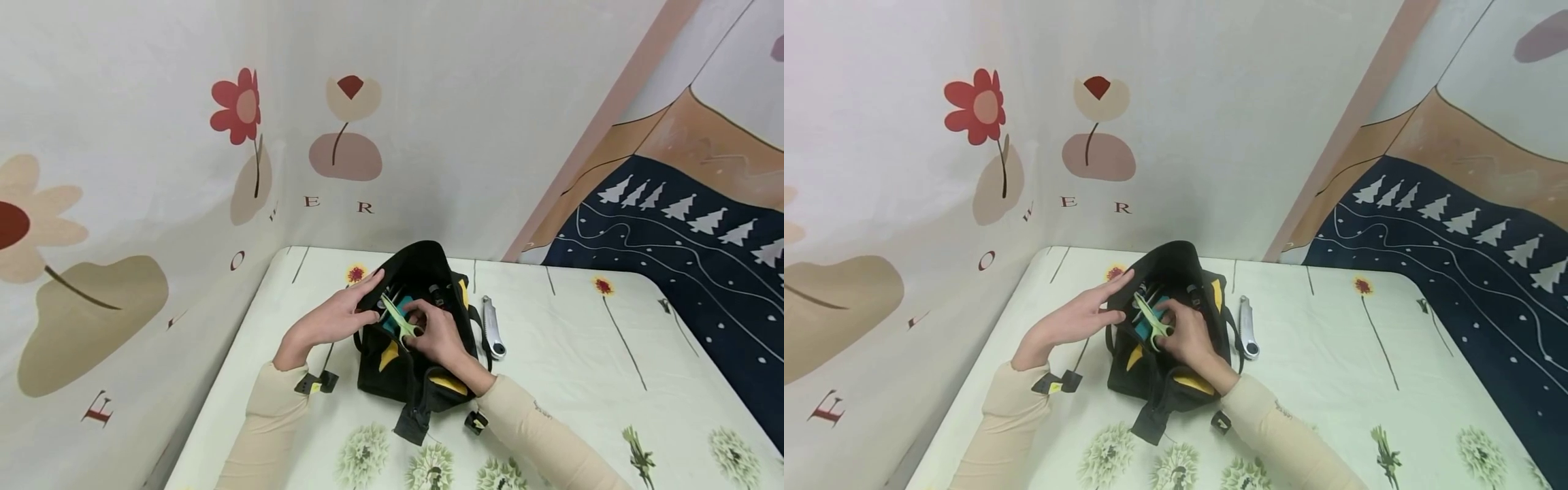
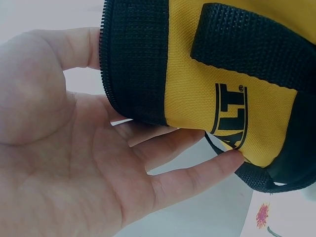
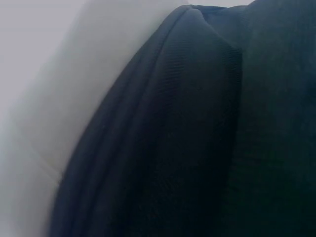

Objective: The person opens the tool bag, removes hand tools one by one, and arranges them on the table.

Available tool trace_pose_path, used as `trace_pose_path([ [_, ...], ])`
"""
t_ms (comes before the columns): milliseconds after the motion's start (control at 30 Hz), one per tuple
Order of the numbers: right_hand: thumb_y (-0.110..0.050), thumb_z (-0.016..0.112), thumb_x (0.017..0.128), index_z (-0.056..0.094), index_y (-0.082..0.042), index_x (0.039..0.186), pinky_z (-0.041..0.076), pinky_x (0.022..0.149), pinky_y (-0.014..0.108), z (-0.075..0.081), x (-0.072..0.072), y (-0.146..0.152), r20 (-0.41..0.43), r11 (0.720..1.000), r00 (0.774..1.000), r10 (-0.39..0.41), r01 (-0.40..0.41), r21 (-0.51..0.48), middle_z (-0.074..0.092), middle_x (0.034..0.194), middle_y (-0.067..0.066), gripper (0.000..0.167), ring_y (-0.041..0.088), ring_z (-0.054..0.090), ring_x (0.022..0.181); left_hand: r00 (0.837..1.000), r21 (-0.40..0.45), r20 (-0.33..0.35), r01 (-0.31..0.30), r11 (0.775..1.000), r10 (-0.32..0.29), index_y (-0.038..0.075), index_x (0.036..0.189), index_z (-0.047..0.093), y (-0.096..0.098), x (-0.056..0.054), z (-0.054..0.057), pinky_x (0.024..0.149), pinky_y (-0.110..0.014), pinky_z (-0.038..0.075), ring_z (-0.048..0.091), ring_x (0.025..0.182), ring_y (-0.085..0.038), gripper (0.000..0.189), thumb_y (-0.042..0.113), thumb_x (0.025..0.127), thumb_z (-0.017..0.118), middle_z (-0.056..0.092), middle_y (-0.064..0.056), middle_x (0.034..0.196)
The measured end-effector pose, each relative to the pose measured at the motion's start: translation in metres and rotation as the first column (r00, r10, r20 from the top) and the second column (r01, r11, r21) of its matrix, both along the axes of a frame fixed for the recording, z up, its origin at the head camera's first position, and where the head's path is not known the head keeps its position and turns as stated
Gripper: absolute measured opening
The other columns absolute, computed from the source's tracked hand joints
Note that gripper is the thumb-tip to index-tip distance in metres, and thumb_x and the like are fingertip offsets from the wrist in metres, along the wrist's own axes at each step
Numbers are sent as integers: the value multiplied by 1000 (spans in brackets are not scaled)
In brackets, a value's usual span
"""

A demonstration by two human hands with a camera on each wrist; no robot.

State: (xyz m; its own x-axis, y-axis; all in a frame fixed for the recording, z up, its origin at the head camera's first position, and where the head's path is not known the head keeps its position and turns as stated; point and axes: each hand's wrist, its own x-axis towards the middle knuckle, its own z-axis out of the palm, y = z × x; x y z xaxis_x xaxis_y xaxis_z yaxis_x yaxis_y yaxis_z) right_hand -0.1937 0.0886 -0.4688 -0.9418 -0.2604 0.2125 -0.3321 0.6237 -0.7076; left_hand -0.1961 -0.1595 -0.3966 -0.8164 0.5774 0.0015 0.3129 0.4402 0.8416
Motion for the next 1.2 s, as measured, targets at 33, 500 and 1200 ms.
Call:
trace_pose_path([
  [33, 7, 90, 81, 78, -6, 123, 54, 74, 33, 1, 0, 1, 1, 1000, 1000, -2, 2, 0, 75, 93, 4, 46, 22, 69, 76, 1000, -1, 1, -1, 1000, 1, 6, 178, 15, 0, 0, 0, 131, -62, 26, 12, 170, -37, 81, 12, 109, 55, 8, -20, 185],
  [500, 4, 86, 78, 77, -5, 123, 58, 73, 39, 0, 0, 14, -121, 997, 992, 21, -29, -67, 74, 92, 3, 46, 20, 71, 80, 1000, 2, 9, -7, 1000, 7, 5, 178, 15, 0, 0, 0, 133, -62, 22, 11, 171, -38, 80, 10, 109, 55, 8, -18, 185],
  [1200, 4, 89, 84, 78, -8, 127, 59, 79, 41, 36, 20, 17, -117, 996, 992, -48, 40, -75, 75, 99, 5, 47, 24, 69, 86, 1000, 7, 11, -4, 1000, 3, 3, 178, 15, 1, -1, 0, 134, -62, 20, 10, 171, -38, 82, 10, 107, 56, 8, -19, 185],
])
